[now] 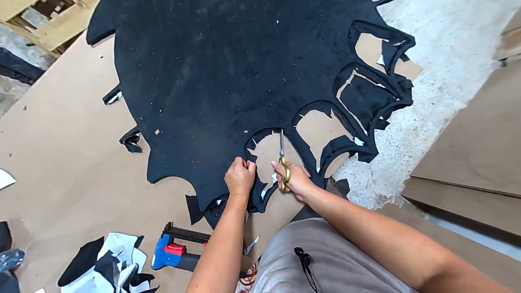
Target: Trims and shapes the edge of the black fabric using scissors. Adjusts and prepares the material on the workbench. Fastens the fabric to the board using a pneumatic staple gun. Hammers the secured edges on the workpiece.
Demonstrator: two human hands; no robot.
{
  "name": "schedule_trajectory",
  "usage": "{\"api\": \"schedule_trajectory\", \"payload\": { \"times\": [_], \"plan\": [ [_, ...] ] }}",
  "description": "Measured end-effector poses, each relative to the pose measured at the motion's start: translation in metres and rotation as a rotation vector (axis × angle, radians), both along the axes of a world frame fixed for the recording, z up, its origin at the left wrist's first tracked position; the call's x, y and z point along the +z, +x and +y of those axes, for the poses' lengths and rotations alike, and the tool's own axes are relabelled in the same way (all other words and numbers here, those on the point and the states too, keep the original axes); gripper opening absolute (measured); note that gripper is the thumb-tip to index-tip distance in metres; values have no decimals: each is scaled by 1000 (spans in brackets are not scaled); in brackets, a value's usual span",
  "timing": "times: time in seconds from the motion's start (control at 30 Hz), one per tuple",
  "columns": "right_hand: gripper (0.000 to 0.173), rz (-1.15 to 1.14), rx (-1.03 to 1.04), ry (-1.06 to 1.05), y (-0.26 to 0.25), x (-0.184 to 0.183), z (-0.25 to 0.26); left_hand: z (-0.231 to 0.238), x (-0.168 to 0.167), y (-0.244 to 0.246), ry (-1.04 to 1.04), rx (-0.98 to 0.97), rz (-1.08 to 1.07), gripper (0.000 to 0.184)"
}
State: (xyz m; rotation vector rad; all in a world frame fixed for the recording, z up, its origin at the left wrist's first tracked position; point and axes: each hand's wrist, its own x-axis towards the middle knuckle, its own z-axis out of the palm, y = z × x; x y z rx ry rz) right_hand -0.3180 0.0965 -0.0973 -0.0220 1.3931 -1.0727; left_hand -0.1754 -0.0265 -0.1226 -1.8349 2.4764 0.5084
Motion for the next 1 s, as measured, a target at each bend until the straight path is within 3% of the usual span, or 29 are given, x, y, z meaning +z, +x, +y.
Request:
{"api": "schedule_trajectory", "payload": {
  "times": [0.4, 0.57, 0.63, 0.7, 0.8, 0.93, 1.0],
  "plan": [
    [47, 58, -104, 6, 16, 12, -5, 3, -1, 0, -15, 3, -6, 27],
    [44, -59, 258, -25, -18, 26, 59, -5, 14, -5, 67, 37, -93, 35],
    [44, 118, 414, 65, -48, 39, 82, -14, 25, -13, 148, 91, -166, 45],
    [49, 471, 550, 203, -82, 49, 92, -17, 30, -18, 184, 116, -215, 54],
    [63, 904, 599, 353, -134, 50, 84, -13, 30, -20, 205, 46, -256, 49],
    [62, 1200, 581, 360, -193, 38, 39, -11, 25, -24, 224, -14, -282, 42],
    [79, 1244, 621, 319, -214, 34, 11, -17, 27, -20, 255, -6, -227, 40]
  ]
}}
